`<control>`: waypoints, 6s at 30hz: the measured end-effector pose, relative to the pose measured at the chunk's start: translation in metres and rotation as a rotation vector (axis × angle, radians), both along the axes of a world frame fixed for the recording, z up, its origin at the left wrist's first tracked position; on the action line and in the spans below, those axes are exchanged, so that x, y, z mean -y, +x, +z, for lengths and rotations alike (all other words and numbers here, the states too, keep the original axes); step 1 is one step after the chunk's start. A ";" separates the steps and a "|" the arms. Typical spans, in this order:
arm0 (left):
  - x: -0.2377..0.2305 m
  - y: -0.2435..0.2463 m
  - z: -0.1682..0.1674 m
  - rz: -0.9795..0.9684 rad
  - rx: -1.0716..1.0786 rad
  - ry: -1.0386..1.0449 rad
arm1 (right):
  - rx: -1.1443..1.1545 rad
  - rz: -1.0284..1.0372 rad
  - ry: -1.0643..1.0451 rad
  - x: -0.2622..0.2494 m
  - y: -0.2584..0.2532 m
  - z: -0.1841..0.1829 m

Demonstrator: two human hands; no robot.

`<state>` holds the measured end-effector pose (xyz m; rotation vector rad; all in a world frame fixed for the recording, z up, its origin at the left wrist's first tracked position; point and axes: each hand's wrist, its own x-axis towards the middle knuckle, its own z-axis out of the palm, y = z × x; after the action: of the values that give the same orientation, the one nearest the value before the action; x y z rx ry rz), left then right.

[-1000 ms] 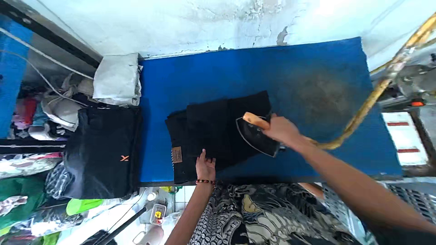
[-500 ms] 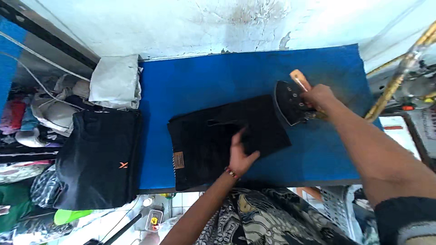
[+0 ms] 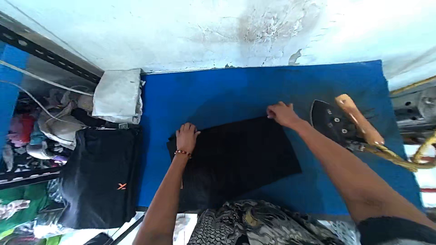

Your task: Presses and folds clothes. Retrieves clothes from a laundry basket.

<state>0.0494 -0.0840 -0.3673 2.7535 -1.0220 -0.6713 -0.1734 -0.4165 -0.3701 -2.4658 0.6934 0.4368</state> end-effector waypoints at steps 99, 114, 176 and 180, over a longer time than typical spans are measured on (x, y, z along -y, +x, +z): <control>-0.209 -0.204 -0.062 -0.058 0.297 -0.422 | -0.098 -0.383 0.132 -0.158 -0.009 0.112; -0.217 -0.166 -0.054 -0.282 0.445 -0.549 | -0.045 -0.731 0.088 -0.197 -0.081 0.066; -0.386 0.018 0.120 1.470 -0.055 -1.277 | 0.327 0.267 0.530 -0.344 0.270 0.134; -0.425 0.034 0.074 1.500 0.165 -0.751 | 0.331 0.392 0.057 -0.407 0.309 0.094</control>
<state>0.0835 0.3405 -0.2937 2.0262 0.7406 0.1821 0.1356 -0.0092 -0.2764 -2.5340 0.0604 0.1763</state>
